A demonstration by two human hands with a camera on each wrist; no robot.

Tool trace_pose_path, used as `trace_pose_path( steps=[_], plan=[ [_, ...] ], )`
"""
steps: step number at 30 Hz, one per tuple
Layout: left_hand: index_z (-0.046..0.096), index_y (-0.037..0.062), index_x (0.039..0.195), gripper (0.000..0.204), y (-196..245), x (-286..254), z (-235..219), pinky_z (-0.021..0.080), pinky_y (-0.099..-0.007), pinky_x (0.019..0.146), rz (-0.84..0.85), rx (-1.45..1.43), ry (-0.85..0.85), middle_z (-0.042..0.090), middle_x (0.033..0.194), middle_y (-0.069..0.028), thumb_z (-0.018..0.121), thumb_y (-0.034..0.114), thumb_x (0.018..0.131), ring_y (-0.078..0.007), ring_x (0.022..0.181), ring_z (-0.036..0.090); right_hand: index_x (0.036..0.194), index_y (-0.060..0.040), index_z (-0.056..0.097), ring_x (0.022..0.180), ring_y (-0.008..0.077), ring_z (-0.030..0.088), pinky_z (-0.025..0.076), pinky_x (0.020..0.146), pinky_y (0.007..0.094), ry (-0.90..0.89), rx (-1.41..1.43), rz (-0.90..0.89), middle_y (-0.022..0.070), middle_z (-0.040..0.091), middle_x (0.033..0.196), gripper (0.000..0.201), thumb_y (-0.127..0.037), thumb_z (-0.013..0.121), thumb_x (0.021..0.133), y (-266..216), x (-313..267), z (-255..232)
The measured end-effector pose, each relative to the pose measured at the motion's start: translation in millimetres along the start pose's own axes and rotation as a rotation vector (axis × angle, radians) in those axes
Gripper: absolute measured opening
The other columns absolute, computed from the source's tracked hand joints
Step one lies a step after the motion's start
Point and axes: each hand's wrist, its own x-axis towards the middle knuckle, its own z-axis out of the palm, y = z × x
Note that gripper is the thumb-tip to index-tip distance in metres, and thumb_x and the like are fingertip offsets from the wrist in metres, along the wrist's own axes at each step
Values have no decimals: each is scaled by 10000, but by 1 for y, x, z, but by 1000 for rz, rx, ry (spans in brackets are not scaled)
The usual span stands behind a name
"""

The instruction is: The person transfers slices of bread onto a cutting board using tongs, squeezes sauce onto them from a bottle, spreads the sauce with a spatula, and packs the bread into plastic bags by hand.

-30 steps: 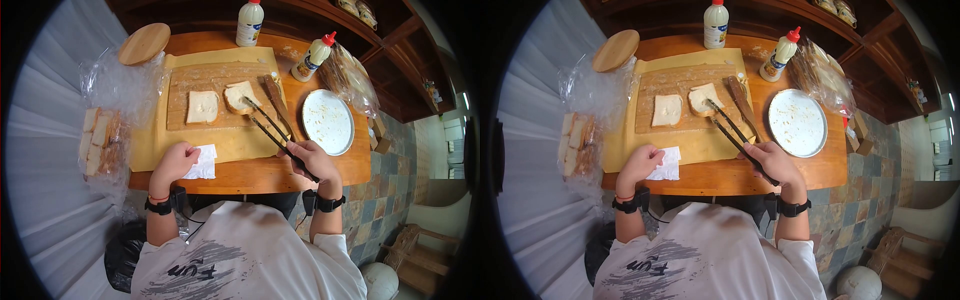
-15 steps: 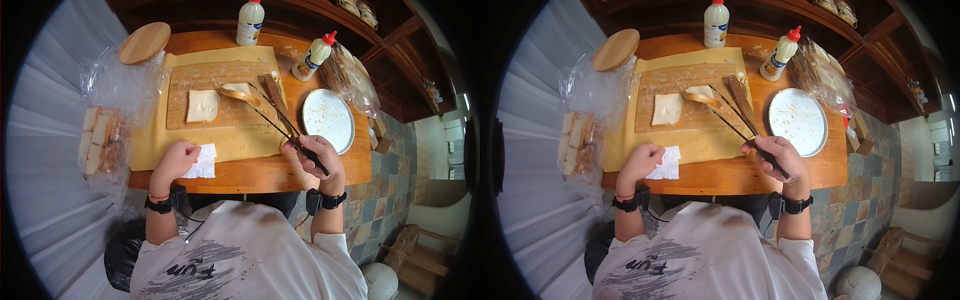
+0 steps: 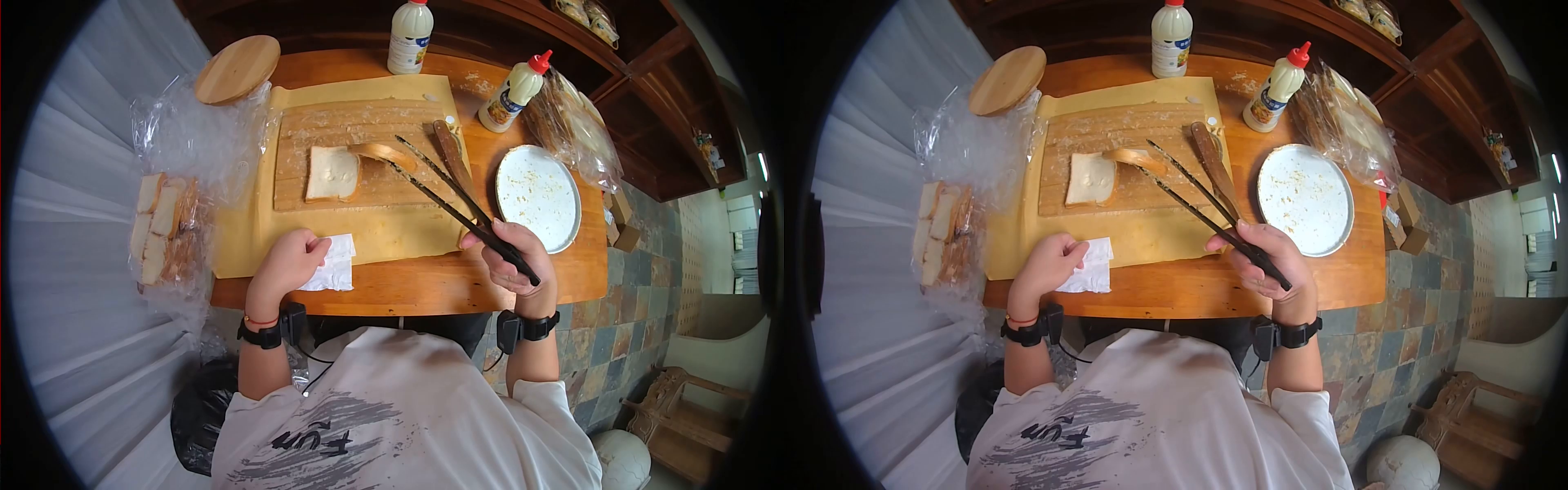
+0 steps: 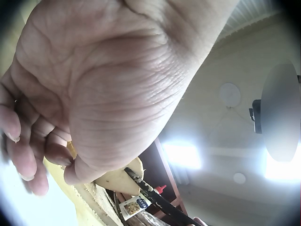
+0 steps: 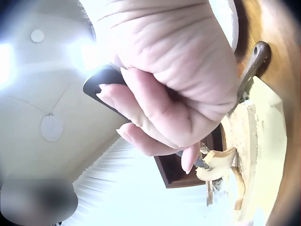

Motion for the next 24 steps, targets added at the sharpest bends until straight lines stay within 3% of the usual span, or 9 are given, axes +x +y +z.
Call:
trace_pose_path(
  steps=[4,8,13,17,24],
  plan=[
    [648,-31,823,346,1,0,1,489,-338,582,-10,-4,0,676,695,-104,659,261,1008,-149,595,598,1225,158,589,296,75,340,254,260,216,-79,257,27,64,542,572,512,-307,397,1131,4,4,-10],
    [644,-31,822,344,6,-2,-1,489,-336,582,-12,2,11,671,693,-100,665,259,1007,-148,596,599,1231,146,588,297,76,338,263,254,217,-48,226,9,61,553,578,521,-329,397,1130,0,6,-11],
    [643,-30,819,340,5,-2,1,488,-336,580,-7,-2,10,666,688,-97,669,255,1003,-148,593,598,1165,86,630,320,64,319,218,284,214,245,-135,-36,41,555,585,487,-361,445,1119,-4,10,6],
    [642,-31,820,340,4,-2,0,490,-337,582,-12,7,9,671,693,-101,670,254,1001,-152,591,600,1134,71,644,341,55,318,195,312,218,291,-192,-69,28,551,588,470,-365,470,1113,-4,12,16],
    [650,-33,826,337,1,-1,2,499,-342,589,2,-4,18,683,703,-109,670,255,1000,-160,599,613,1118,44,681,378,48,348,242,361,217,422,-399,-117,10,556,606,433,-349,500,1108,-5,12,22]
  ],
)
